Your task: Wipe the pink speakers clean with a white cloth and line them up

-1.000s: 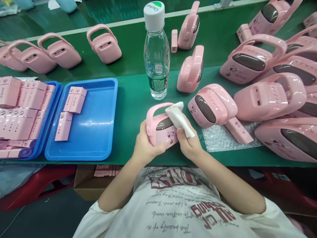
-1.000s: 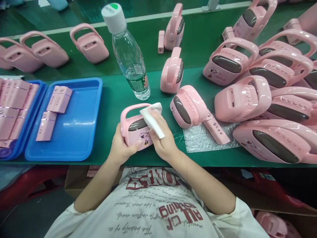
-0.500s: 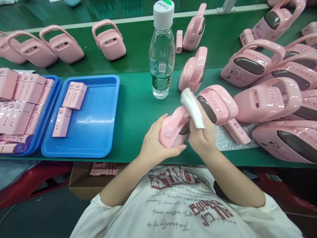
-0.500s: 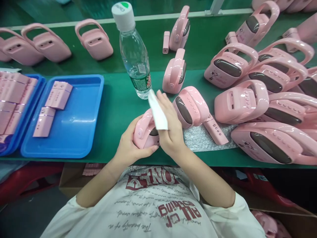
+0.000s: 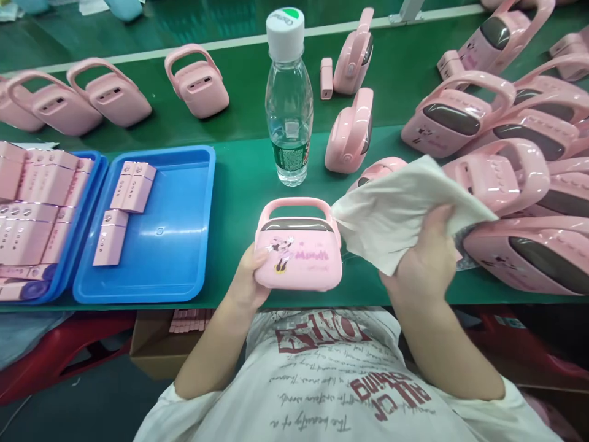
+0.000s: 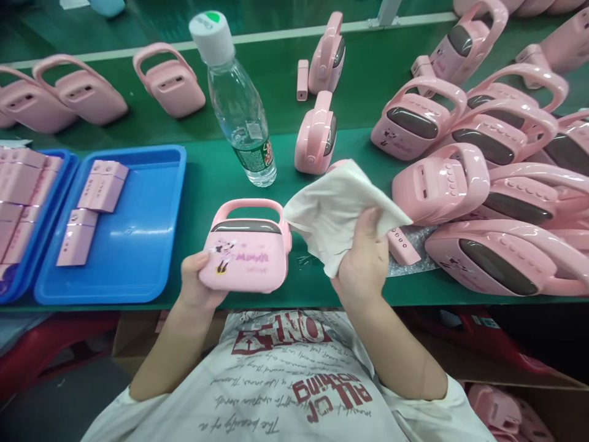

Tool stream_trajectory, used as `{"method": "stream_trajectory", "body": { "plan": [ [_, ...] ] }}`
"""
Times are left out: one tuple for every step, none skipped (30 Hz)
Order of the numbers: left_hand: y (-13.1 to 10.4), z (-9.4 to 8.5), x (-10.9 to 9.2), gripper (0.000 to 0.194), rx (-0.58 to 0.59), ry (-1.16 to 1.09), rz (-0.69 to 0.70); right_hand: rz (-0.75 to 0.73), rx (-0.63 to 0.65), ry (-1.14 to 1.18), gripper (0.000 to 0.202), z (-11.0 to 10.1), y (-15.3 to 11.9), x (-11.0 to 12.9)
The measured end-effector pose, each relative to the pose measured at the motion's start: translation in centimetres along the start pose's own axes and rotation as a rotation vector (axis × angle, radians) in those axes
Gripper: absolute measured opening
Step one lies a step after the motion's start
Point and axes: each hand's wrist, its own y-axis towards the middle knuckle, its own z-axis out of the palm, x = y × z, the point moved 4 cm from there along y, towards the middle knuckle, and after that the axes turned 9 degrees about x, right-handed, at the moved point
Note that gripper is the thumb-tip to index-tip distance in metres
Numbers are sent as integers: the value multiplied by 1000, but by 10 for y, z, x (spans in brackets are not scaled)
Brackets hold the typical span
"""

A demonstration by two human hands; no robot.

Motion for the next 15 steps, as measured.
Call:
{"method": "stream_trajectory", "body": {
  "plan": [
    [-6,3,-1,65,15,-24,-13,-20,1,-2,36,0,0,4],
    [-11,8,-3,67,38,-40,-28,-16,1,-19,35,-1,0,7],
    [-16,12,-4,67,67,-54,-43,14,6,-38,35,-2,0,8],
    [-21,17,-6,68,101,-73,-57,75,36,-49,37,-3,0,8],
    [-24,21,-7,69,132,-95,-70,148,85,-51,40,-3,-1,8],
    [-28,25,-8,70,154,-116,-78,223,153,-44,42,-3,-3,7],
    [-30,27,-8,71,167,-133,-85,291,227,-33,44,-3,-5,6],
    [-32,27,-8,72,174,-143,-91,350,301,-30,46,-3,-7,6],
    [-34,27,-7,74,172,-144,-91,397,358,-36,47,-3,-10,7],
    [-35,26,-6,76,168,-132,-92,432,392,-49,48,-3,-12,7],
    [-36,24,-5,78,162,-108,-95,463,409,-61,49,-3,-14,8],
    [-36,22,-3,80,156,-76,-98,490,413,-69,51,-2,-16,8],
    [-35,20,-2,81,154,-38,-101,511,410,-72,51,0,-17,7],
    [-34,19,0,81,158,3,-100,523,405,-71,51,2,-17,6],
    [-33,18,2,81,172,43,-90,522,399,-68,52,5,-17,4]
  ]
}}
